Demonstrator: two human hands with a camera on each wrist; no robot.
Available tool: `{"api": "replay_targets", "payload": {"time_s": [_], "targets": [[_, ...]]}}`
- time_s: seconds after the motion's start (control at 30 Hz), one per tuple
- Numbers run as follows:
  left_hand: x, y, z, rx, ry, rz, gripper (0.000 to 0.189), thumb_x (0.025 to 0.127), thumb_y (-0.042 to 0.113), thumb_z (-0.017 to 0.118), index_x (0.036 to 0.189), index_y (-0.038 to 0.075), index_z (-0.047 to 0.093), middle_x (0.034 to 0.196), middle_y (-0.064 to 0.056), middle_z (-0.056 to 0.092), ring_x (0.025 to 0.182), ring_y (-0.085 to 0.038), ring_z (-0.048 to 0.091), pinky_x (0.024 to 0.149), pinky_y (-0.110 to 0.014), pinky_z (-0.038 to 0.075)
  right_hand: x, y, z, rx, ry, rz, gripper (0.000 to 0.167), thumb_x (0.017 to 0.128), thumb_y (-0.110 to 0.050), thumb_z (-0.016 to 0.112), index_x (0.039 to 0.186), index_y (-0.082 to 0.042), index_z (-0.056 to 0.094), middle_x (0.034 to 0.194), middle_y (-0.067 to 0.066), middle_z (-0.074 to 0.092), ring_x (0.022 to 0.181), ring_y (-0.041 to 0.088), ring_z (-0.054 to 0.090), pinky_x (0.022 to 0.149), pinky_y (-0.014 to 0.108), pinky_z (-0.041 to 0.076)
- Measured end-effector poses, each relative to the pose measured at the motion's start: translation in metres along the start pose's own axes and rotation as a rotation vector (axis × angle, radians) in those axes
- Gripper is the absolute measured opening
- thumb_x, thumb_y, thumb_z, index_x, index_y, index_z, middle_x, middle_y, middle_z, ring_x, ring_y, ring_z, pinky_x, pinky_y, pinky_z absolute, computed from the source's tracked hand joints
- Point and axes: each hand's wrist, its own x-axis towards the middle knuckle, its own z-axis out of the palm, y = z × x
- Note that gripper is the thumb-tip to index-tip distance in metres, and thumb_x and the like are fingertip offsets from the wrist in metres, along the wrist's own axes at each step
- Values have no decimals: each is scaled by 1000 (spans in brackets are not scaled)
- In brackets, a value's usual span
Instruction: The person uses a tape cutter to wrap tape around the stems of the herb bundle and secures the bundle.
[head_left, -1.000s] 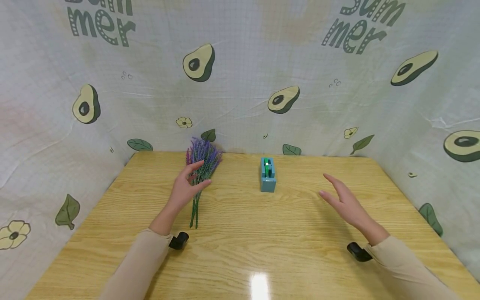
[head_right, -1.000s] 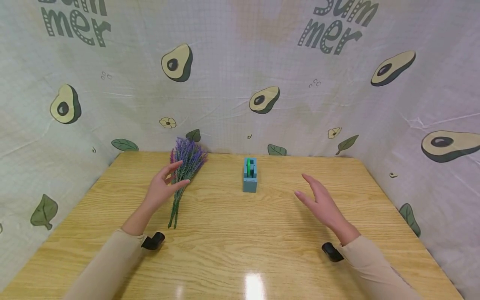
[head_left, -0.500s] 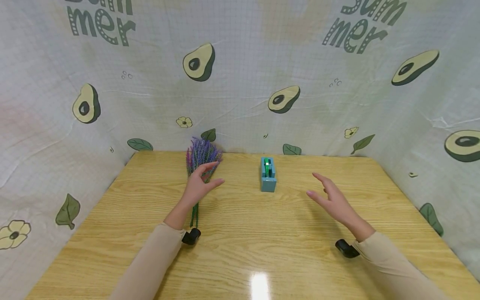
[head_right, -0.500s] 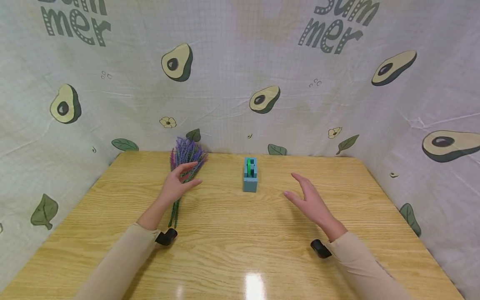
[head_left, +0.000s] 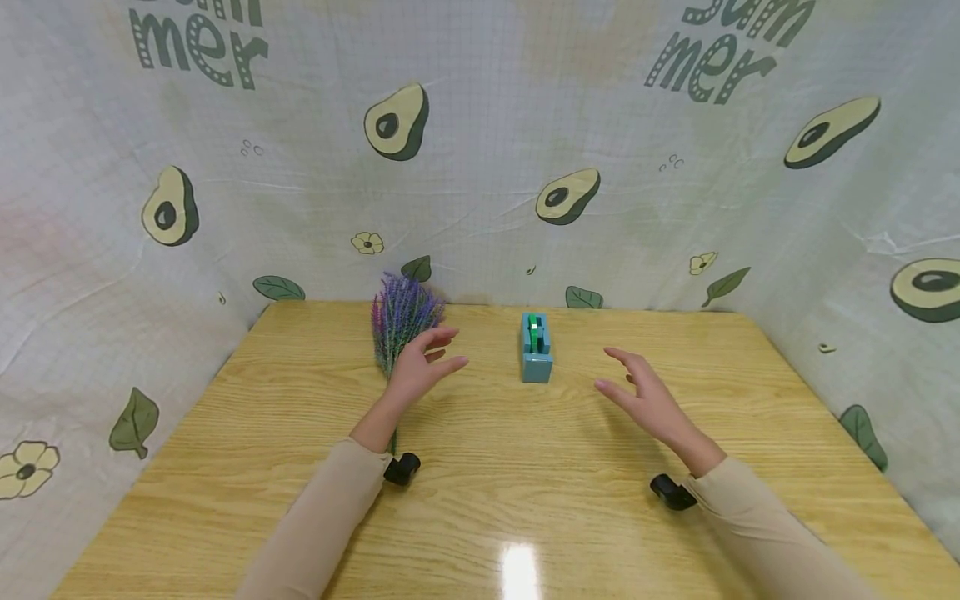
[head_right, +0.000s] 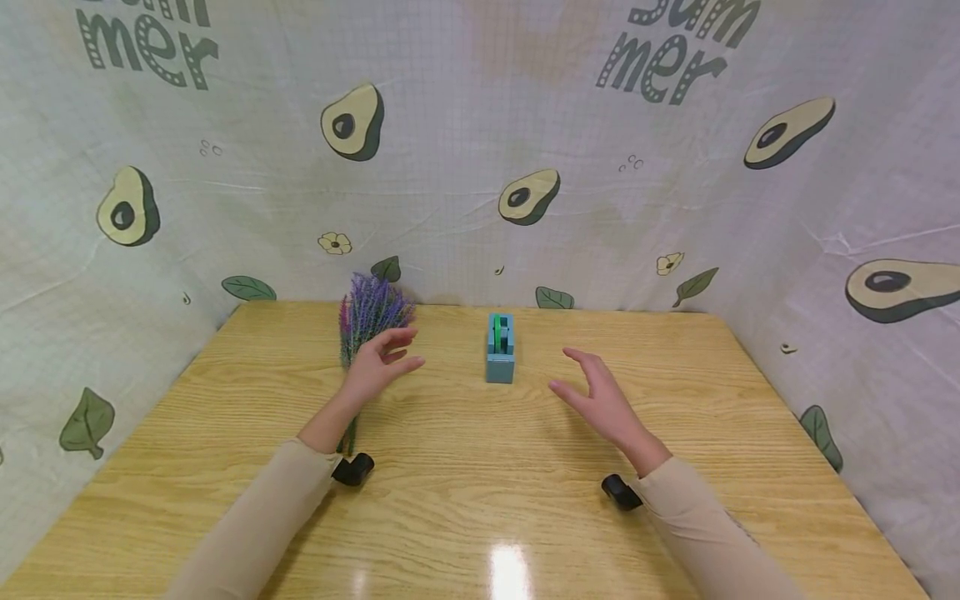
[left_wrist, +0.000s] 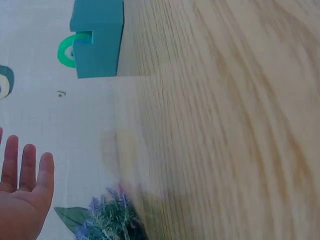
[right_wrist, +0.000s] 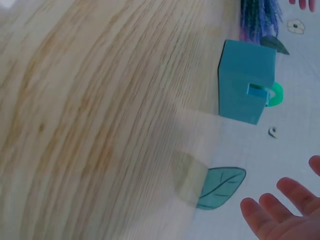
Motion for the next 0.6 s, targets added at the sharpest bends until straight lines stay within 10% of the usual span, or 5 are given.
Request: {"api": "replay_targets", "payload": {"time_s": [0.6], "targets": [[14, -4, 32, -19, -34, -96, 40, 83, 10, 71, 121, 4, 59, 121, -13, 56, 113, -29, 51, 93, -35, 44, 15, -4, 19, 116, -7, 12, 55, 95, -23, 57, 138, 4, 36, 138, 24, 34, 127, 41, 29, 102, 56, 27]]}}
